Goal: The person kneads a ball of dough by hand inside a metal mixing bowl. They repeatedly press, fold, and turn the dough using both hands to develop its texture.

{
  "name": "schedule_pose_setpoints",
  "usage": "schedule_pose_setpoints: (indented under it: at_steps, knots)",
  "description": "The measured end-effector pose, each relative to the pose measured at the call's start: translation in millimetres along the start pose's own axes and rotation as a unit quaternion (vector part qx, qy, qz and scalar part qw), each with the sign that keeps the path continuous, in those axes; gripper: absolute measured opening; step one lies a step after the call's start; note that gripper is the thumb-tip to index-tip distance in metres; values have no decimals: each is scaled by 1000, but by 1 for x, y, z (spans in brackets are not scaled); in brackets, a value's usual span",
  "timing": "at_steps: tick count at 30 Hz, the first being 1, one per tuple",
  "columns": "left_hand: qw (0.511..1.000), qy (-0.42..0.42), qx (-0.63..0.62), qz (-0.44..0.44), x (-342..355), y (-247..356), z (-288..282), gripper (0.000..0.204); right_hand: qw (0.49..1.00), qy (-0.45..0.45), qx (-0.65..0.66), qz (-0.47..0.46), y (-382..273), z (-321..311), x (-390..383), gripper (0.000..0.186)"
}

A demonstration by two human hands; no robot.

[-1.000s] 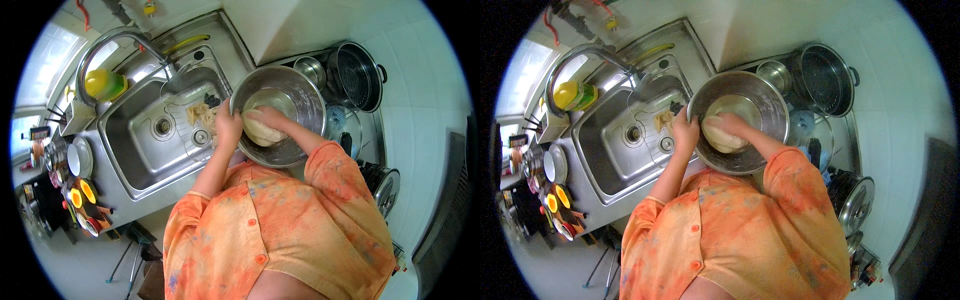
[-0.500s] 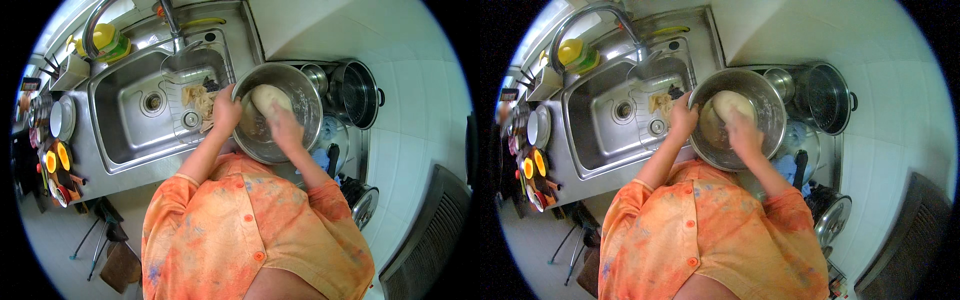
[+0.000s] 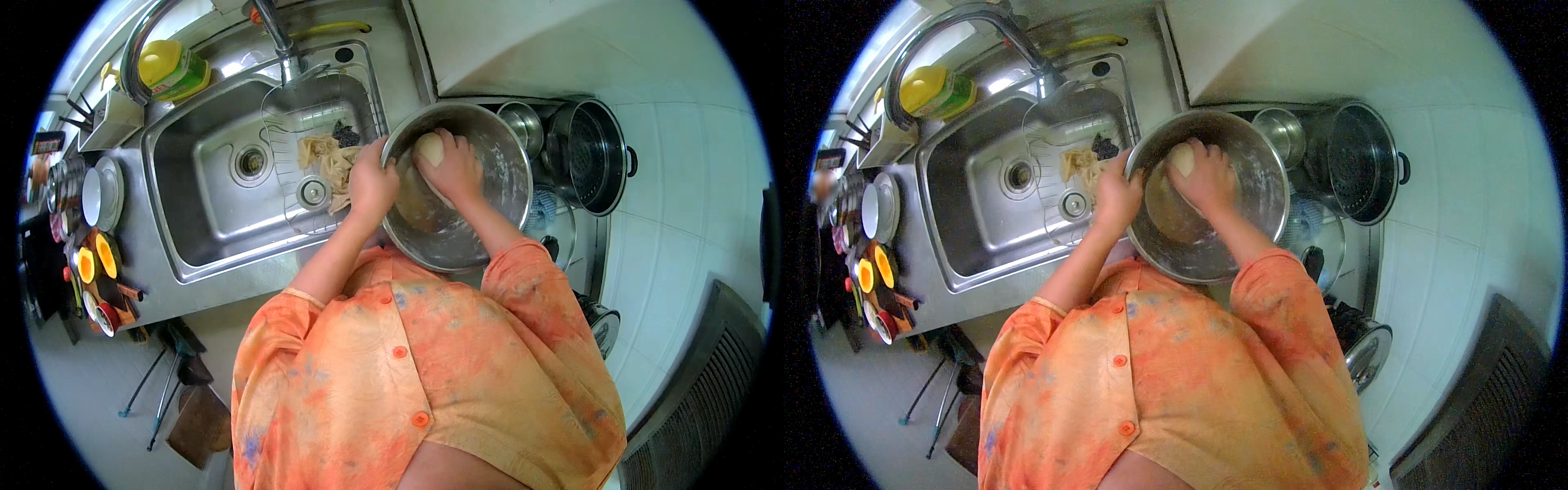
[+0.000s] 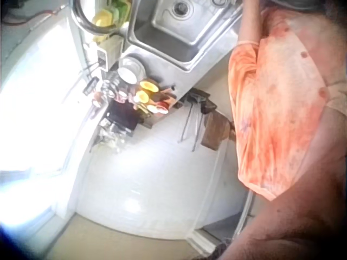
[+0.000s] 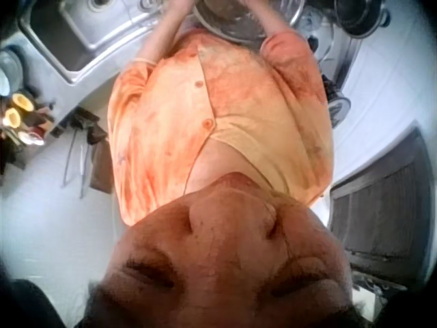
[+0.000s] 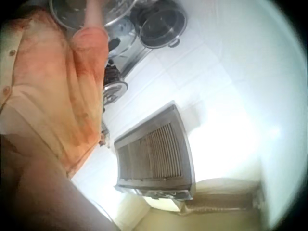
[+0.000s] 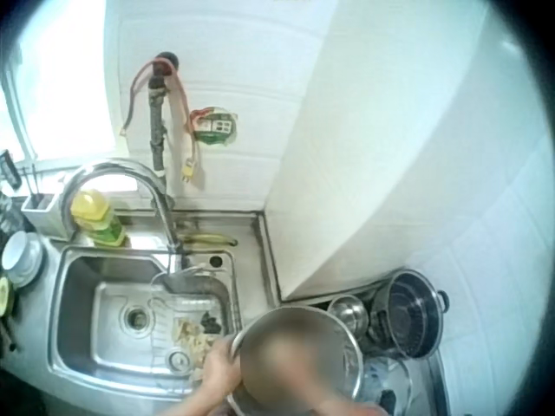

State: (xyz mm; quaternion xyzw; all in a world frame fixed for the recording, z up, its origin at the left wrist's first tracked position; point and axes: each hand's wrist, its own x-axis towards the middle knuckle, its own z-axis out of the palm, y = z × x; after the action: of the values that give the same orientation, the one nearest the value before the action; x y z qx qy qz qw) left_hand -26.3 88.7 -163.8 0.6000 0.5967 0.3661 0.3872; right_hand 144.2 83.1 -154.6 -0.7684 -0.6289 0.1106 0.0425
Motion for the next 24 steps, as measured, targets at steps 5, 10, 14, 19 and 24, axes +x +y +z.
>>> schedule_pose_setpoints:
  at_steps: [5,10,14,19,24]
  knots:
    - [1000,-4,11,-18,1,7,-2,37,996,-63,22,52,1,-11,17,69]
    - [999,-4,17,-27,3,6,2,37,993,-5,-111,26,-38,-19,-24,66]
    - [999,-24,-3,-29,6,2,-2,38,996,36,-28,-75,-51,-33,-58,74]
    - [999,-29,-26,9,7,-3,1,38,977,-46,210,14,3,1,-54,89]
    - [999,-41,-25,5,12,1,-5,39,934,-145,304,115,-22,11,-62,90]
